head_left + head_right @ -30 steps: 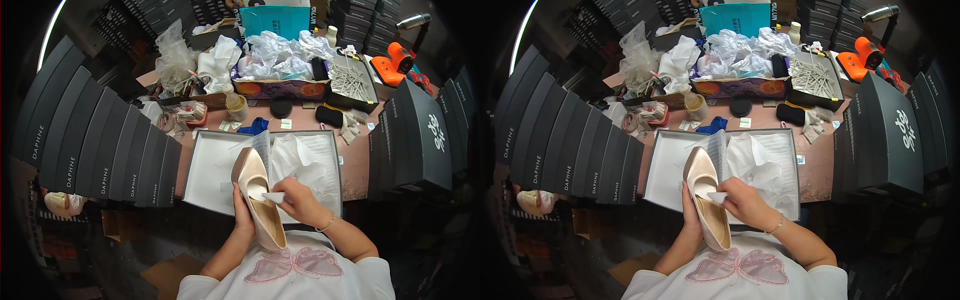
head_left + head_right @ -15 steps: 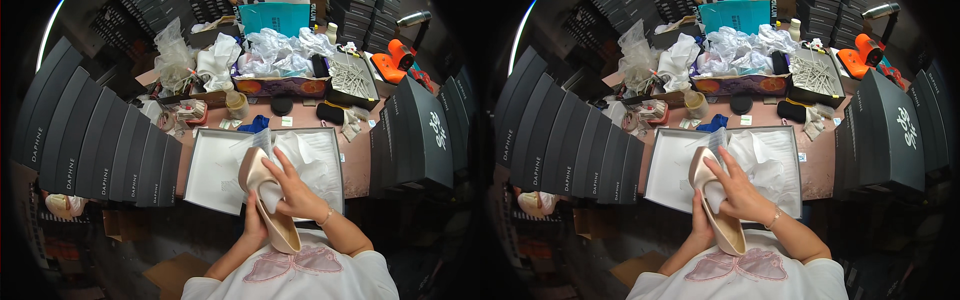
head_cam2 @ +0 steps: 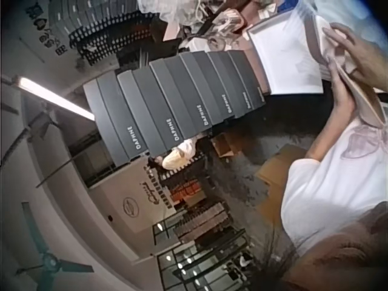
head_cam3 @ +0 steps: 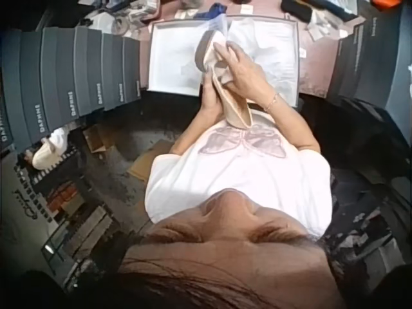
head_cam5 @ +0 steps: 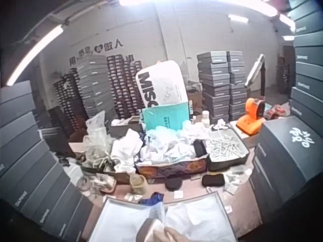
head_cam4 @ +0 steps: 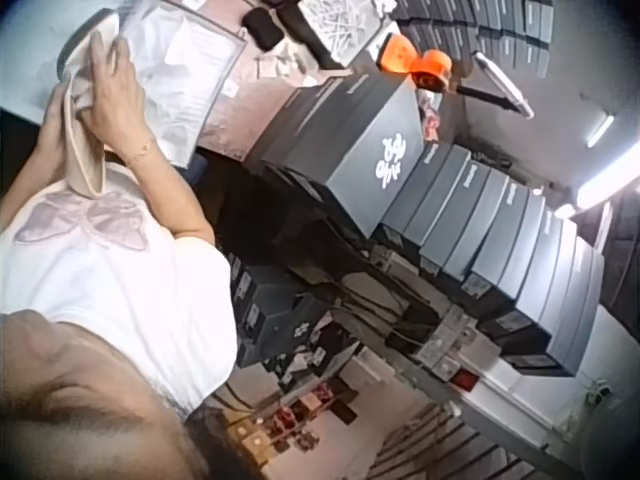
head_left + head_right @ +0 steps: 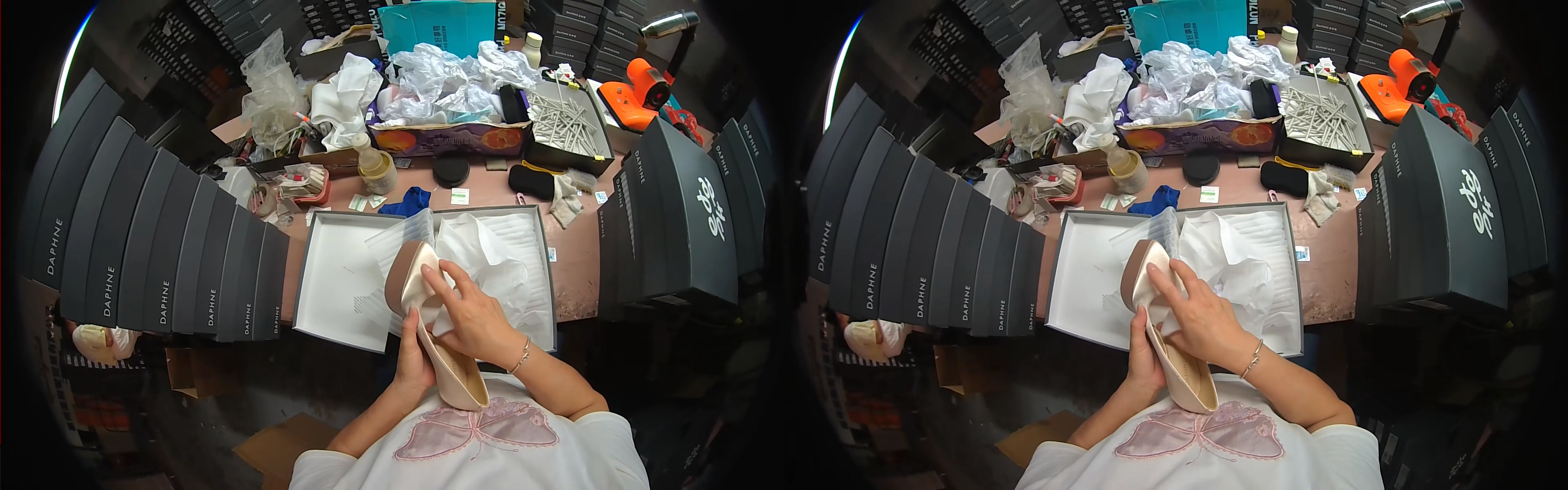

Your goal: Package high-heeled shoes into boxes using protective wrapping and tissue paper.

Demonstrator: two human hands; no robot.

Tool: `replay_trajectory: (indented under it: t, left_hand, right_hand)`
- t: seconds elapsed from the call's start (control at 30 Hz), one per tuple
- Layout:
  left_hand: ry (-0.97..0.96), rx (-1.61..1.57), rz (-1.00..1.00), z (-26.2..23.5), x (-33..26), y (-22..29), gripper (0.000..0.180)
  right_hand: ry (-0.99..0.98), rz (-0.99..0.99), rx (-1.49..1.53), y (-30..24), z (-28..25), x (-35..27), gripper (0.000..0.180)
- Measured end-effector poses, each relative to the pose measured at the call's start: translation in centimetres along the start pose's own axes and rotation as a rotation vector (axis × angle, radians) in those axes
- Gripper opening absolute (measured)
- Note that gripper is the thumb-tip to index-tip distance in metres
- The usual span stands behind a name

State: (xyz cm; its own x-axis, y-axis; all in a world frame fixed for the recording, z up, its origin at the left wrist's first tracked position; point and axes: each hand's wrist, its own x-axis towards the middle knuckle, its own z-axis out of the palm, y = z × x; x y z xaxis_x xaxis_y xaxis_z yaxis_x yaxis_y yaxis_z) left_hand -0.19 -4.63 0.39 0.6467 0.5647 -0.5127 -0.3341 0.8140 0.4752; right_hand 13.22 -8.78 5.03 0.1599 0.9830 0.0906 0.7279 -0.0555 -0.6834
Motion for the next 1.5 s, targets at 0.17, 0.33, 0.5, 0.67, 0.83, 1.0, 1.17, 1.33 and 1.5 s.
replay_trajectory:
  t: [0.17,0.33,0.5,0.67,0.83,1.0,1.17,1.33,1.5]
  left_hand:
    - [-0.013,-0.008,0.033,0.0,-0.5,-0.4,0.065]
    - [-0.025,-0.022,-0.013,-0.2,-0.7,-0.7,0.062]
    - [-0.036,-0.098,-0.097,-1.7,0.2,-0.1,0.065]
    - [-0.021,0.007,-0.026,0.0,-0.8,-0.4,0.078]
    - [-0.063,0.019,-0.033,-1.9,-0.9,-0.9,0.084]
    - [-0.084,0.019,0.017,-2.1,-0.8,-2.6,0.085]
    - [-0.050,-0.041,-0.039,-2.1,-0.1,-3.7,0.083]
    - [0.023,-0.078,-0.031,-2.1,-1.2,-1.6,0.074]
    - [0.053,-0.155,0.054,-3.0,-0.4,1.2,0.071]
  right_hand:
    - [0.063,-0.164,-0.163,0.2,0.7,-0.3,0.070]
    - [0.142,-0.124,-0.072,3.0,0.8,0.0,0.050]
    - [0.314,-0.196,0.386,2.2,-1.3,-0.4,0.035]
    - [0.002,-0.235,-0.154,1.1,1.3,0.1,0.082]
    - [-0.098,-0.097,-0.200,1.0,1.8,-0.1,0.075]
    - [0.061,-0.084,-0.301,1.8,3.8,1.2,0.074]
    - [0.069,-0.130,-0.189,3.4,4.5,3.0,0.083]
    - [-0.209,-0.255,0.481,4.1,-0.8,2.2,0.101]
    - [-0.281,0.070,0.067,8.8,-1.0,-0.2,0.048]
